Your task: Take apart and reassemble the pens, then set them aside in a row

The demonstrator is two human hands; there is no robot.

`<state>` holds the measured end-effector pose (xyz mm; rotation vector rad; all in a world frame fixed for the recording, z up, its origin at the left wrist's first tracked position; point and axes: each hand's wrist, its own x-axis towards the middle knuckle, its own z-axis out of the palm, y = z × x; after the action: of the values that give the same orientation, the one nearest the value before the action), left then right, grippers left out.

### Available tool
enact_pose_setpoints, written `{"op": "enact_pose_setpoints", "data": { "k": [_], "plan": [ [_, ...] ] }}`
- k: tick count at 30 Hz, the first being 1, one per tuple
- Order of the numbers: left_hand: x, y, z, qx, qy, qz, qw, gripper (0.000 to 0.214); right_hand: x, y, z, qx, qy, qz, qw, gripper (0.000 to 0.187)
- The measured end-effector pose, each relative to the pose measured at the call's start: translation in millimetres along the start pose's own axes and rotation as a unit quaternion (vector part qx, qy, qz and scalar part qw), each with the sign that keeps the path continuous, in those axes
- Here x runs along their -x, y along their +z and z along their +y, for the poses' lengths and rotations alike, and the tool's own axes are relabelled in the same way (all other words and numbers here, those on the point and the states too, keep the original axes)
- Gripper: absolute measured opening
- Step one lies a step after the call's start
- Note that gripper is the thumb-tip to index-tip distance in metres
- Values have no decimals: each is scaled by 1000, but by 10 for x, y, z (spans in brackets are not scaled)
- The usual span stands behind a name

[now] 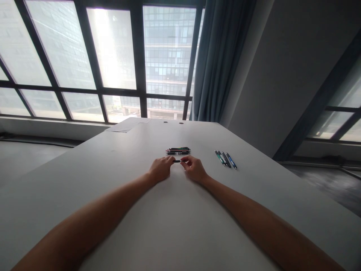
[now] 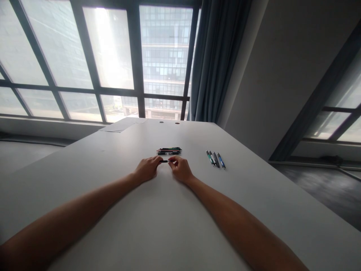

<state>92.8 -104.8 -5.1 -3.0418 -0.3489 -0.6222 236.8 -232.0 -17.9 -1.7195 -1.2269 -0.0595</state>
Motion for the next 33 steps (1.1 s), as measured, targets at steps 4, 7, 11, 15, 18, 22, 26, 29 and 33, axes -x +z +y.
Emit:
{"op": "enact_pose_setpoints", "data": {
  "k": [4, 7, 11, 15, 18, 22, 26, 29, 33],
  "plan": [
    [2, 1, 2, 3, 0, 7, 1000, 22, -2, -26, 24, 16, -25, 15, 999, 12],
    [-1, 6, 5, 5, 0, 15, 1000, 22, -7, -48, 33, 32, -31, 9, 999, 10],
    [-5, 23, -2, 8, -2, 20, 1000, 22, -21, -58, 48, 33, -58, 8, 998, 11],
    [-5, 36, -14, 14, -16, 21, 1000, 22, -34, -80, 62, 37, -89, 22, 995, 14],
    [1, 27, -8, 14, -24, 17, 999, 23, -31, -103, 51, 33, -106, 34, 993, 12],
    [9, -8, 11, 15, -39, 11, 999, 26, -5, -113, 2, 27, -107, 34, 993, 8],
    [10, -44, 22, 14, -55, 6, 998, 45, 39, -102, -74, 24, -116, -4, 993, 7],
    [11, -60, 28, 4, -73, 2, 997, 51, 67, -91, -125, 15, -135, -28, 990, 7],
    [15, -67, 34, -10, -79, 1, 997, 51, 78, -86, -145, 12, -146, -41, 988, 8]
  ]
}}
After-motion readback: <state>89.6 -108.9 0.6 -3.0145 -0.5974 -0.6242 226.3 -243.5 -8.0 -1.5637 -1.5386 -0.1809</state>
